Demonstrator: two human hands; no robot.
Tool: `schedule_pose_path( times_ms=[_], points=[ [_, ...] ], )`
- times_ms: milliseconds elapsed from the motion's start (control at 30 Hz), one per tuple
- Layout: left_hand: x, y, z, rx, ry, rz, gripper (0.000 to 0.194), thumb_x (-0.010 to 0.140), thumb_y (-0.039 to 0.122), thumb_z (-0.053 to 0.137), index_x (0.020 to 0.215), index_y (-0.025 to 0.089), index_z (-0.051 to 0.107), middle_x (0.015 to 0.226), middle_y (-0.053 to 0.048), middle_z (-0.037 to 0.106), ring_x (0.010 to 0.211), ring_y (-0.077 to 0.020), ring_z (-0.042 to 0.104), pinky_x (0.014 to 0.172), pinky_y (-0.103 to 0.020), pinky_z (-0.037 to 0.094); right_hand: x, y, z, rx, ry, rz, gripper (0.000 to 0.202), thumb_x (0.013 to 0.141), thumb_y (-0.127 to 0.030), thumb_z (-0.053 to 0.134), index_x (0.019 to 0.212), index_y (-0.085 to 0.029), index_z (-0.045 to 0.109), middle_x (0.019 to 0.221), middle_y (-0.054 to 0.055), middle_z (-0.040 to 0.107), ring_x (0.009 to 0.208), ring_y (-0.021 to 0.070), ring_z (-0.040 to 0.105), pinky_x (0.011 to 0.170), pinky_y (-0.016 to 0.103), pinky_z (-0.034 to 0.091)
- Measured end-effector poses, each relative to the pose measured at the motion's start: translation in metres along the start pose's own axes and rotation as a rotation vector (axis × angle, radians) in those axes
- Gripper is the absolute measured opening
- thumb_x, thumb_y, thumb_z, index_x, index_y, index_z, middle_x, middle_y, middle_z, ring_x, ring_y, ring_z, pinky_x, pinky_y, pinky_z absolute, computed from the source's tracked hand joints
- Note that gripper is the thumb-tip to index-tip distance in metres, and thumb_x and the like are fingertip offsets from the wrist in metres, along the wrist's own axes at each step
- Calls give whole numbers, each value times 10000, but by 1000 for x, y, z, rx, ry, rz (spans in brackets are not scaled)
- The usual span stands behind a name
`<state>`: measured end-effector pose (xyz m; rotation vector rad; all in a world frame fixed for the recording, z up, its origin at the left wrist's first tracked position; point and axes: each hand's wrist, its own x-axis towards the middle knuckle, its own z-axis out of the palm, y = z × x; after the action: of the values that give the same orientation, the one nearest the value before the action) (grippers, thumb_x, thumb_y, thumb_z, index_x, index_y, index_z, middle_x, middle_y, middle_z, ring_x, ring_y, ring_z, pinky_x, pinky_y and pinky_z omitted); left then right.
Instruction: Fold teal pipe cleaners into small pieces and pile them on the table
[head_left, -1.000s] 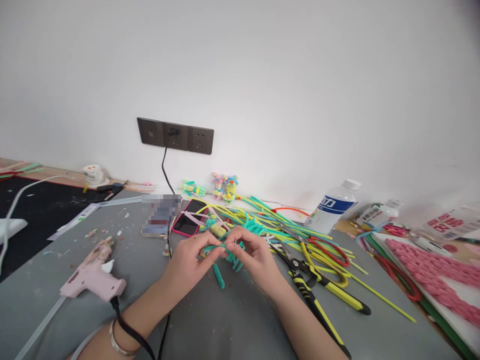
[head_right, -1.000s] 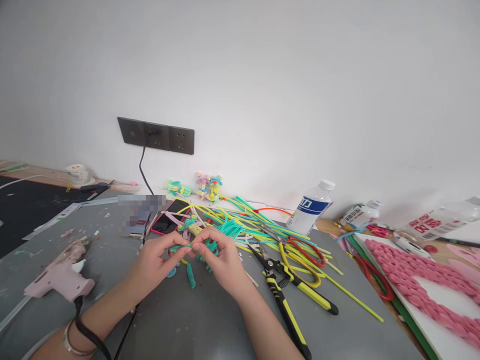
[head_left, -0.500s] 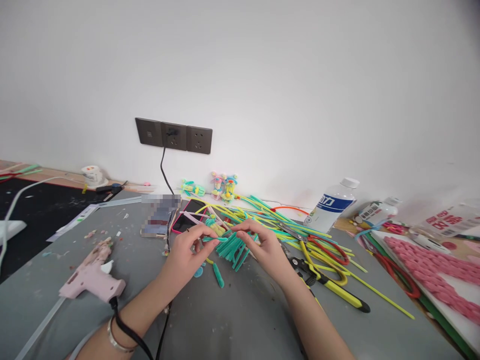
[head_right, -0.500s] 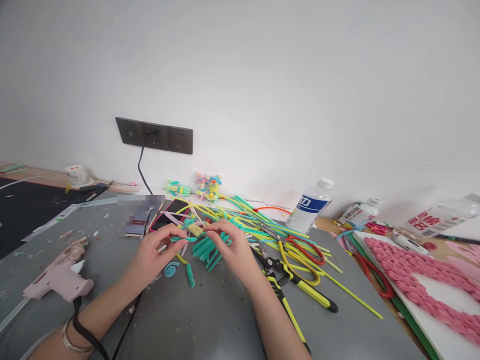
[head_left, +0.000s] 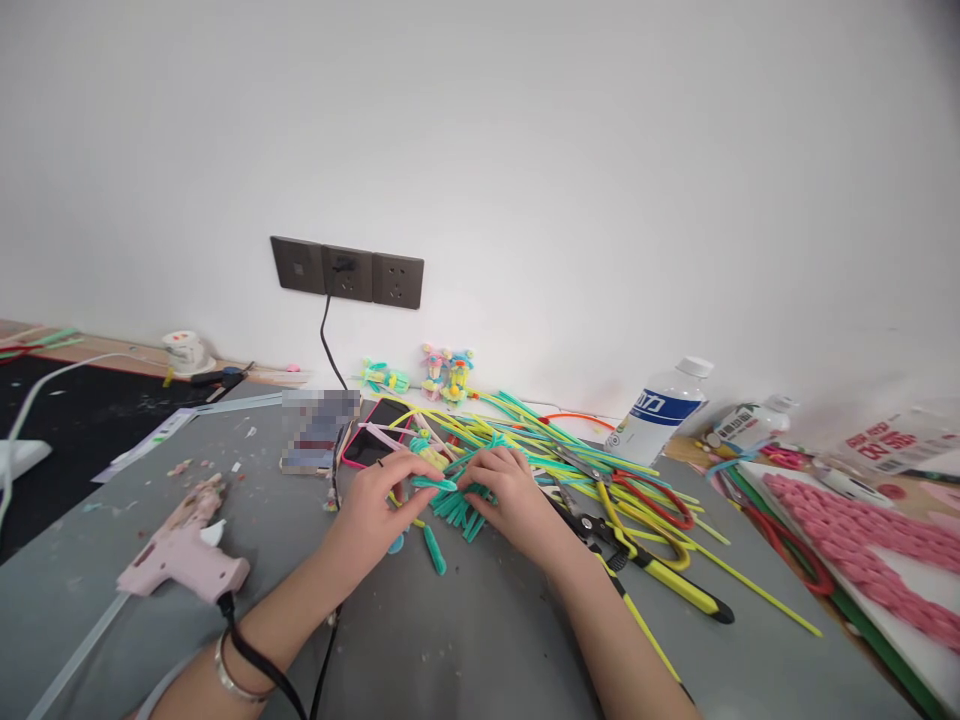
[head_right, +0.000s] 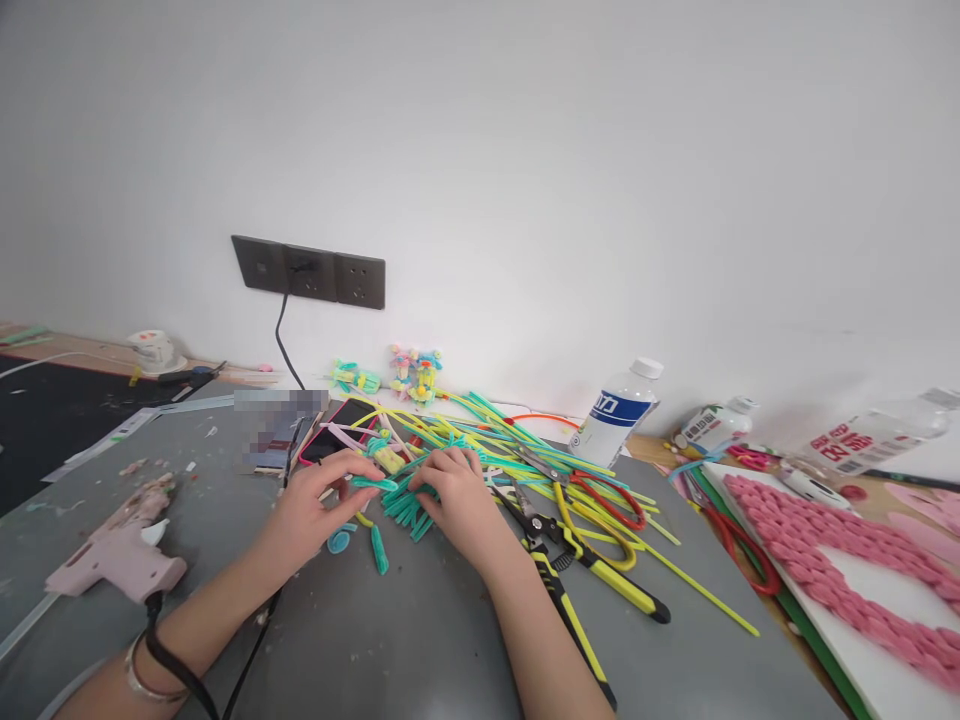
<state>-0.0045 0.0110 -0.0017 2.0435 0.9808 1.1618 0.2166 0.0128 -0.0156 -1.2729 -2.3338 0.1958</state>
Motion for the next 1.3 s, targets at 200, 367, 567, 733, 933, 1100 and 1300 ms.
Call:
schedule_pose_path(
  times_ms=[200, 367, 567, 733, 933, 1100, 1300],
  points=[
    [0, 1, 1, 39, 8, -41, 93, 864, 207, 605, 874, 216, 697, 859, -21, 747, 610, -136, 615, 566, -217, 492, -2, -2, -3, 9, -21, -9, 197, 824, -79, 720, 890, -260, 679, 917, 39, 658, 936, 267, 581, 934, 519, 435],
    [-1, 1, 0, 54, 0, -71, 70, 853, 239, 640, 876, 216, 702, 834, -2, 747, 559, -121, 570, 562, -216, 477, -2, -6, -3, 28, -26, -9, 180, 827, -80, 708, 812, -257, 678, 858, 31, 658, 921, 265, 591, 1026, 627, 365],
    [-1, -1, 0, 50, 25, -87, 101, 879, 275, 632, 893, 210, 709, 842, -12, 759, 555, -126, 575, 552, -221, 467, -1, -4, -2, 95, 54, 90, 167, 887, -103, 607, 810, -251, 618, 850, 10, 668, 946, 248, 618, 1112, 698, 188],
    [-2, -5, 0, 63, 43, -70, 87, 881, 248, 644, 898, 215, 722, 897, -22, 770, 578, -129, 598, 574, -226, 469, 1, -1, -2, 135, 271, 133, 136, 934, -133, 539, 878, -252, 572, 887, 1, 691, 892, 217, 650, 1132, 613, 176],
    [-2, -8, 1, 19, 40, 8, 98, 862, 213, 675, 886, 220, 769, 833, -30, 717, 614, -136, 607, 546, -223, 448, 1, -14, -13, 96, 593, 35, 117, 978, -167, 519, 927, -232, 602, 813, 24, 658, 730, 191, 594, 800, 363, 418],
    [-2, -8, 1, -38, 30, 15, 138, 864, 205, 685, 936, 216, 802, 885, -53, 737, 650, -146, 643, 539, -223, 468, -3, -25, -13, 260, 446, -7, 113, 979, -162, 506, 953, -223, 598, 803, 33, 619, 615, 159, 549, 535, 261, 399],
    [-2, -3, 0, -93, 13, 43, 151, 878, 171, 664, 930, 225, 794, 898, -45, 739, 689, -147, 647, 566, -216, 483, -3, -33, -7, 365, 164, -83, 149, 914, -105, 527, 972, -235, 571, 905, 55, 651, 749, 181, 624, 614, 257, 457]
  ],
)
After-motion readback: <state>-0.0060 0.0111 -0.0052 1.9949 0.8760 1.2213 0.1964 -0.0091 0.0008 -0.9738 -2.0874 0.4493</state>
